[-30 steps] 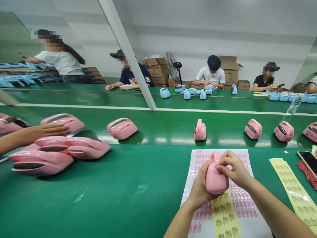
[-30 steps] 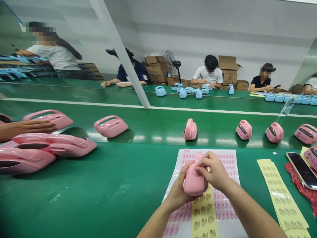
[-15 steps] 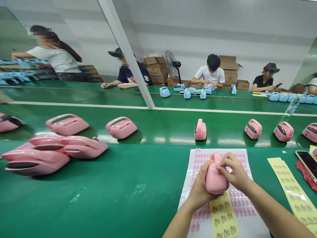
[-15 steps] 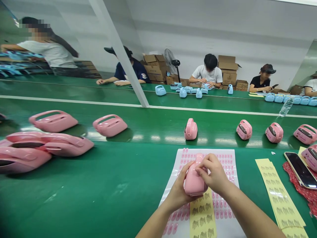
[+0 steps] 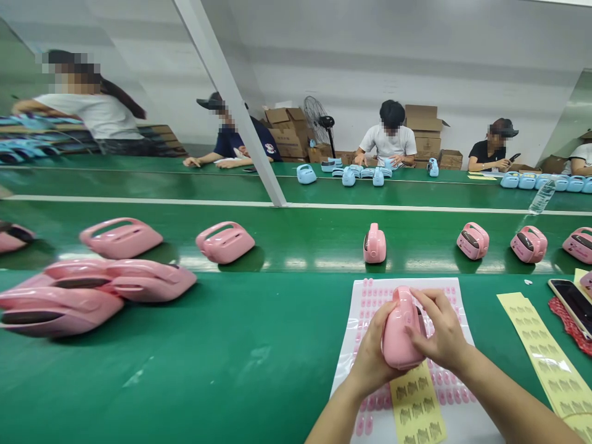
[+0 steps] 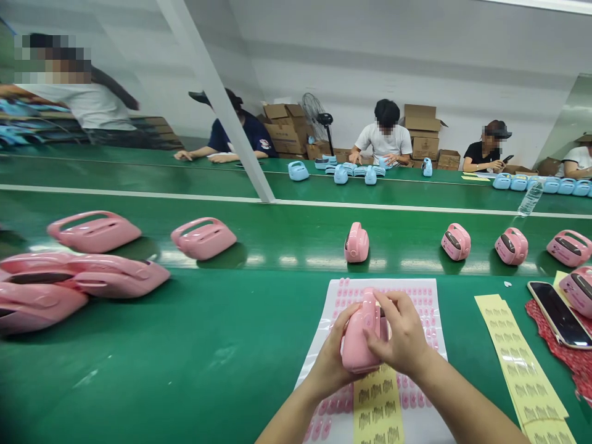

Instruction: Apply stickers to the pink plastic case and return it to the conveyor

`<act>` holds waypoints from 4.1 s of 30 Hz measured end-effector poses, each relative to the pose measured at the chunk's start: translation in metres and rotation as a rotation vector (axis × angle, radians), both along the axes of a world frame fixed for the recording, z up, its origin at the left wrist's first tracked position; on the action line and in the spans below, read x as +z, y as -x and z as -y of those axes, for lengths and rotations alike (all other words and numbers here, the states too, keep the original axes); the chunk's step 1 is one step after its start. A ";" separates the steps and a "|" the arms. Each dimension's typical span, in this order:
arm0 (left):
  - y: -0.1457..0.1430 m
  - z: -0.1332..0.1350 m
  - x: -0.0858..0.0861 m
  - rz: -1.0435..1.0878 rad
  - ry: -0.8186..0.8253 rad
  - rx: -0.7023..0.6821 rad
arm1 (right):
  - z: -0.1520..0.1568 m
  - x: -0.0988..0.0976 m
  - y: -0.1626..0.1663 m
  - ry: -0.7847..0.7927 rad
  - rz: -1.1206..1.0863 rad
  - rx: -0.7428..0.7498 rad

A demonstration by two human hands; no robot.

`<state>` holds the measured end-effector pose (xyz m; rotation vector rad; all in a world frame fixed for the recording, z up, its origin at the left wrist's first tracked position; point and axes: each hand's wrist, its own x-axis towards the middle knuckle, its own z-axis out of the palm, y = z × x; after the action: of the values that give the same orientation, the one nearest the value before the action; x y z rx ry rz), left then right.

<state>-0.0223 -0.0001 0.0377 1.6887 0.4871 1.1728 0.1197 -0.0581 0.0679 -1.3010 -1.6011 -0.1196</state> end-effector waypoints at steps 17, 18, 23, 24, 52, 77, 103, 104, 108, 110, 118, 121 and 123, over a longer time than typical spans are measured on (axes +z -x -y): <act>-0.002 -0.004 -0.015 -0.080 -0.399 0.117 | 0.011 0.031 0.008 0.243 -0.141 0.095; -0.002 -0.004 -0.014 -0.108 -0.422 0.121 | 0.011 0.033 0.006 0.291 -0.195 0.127; -0.002 -0.002 -0.010 -0.220 -0.580 0.130 | 0.009 0.036 0.002 0.457 -0.450 0.210; -0.002 -0.002 -0.010 -0.226 -0.590 0.136 | 0.008 0.035 0.002 0.466 -0.478 0.204; -0.004 0.001 -0.012 -0.247 -0.569 0.193 | 0.004 0.024 0.000 0.473 -0.739 0.214; 0.004 -0.019 0.016 0.550 0.694 0.389 | -0.038 -0.028 -0.005 0.875 -0.005 -0.138; -0.004 -0.022 0.009 0.580 0.816 0.405 | -0.073 -0.038 -0.002 0.981 -0.142 -0.185; -0.004 -0.022 0.010 0.573 0.812 0.401 | -0.073 -0.038 0.000 0.976 -0.134 -0.197; -0.004 -0.021 0.010 0.547 0.798 0.394 | -0.071 -0.035 0.009 0.953 -0.129 -0.208; -0.004 -0.021 0.008 0.532 0.790 0.399 | -0.069 -0.036 0.012 0.948 -0.159 -0.197; -0.001 -0.025 -0.004 0.476 0.687 0.448 | -0.058 -0.026 -0.006 1.054 -0.476 0.103; 0.001 -0.024 -0.006 0.408 0.644 0.457 | -0.050 -0.007 -0.021 0.989 -0.594 0.177; 0.000 -0.021 -0.007 0.362 0.630 0.450 | -0.044 0.009 -0.025 0.904 -0.667 0.220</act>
<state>-0.0222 0.0212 0.0311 0.8252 0.9214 1.4154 0.1449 -0.0146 0.0770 -1.5584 -1.1941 1.1730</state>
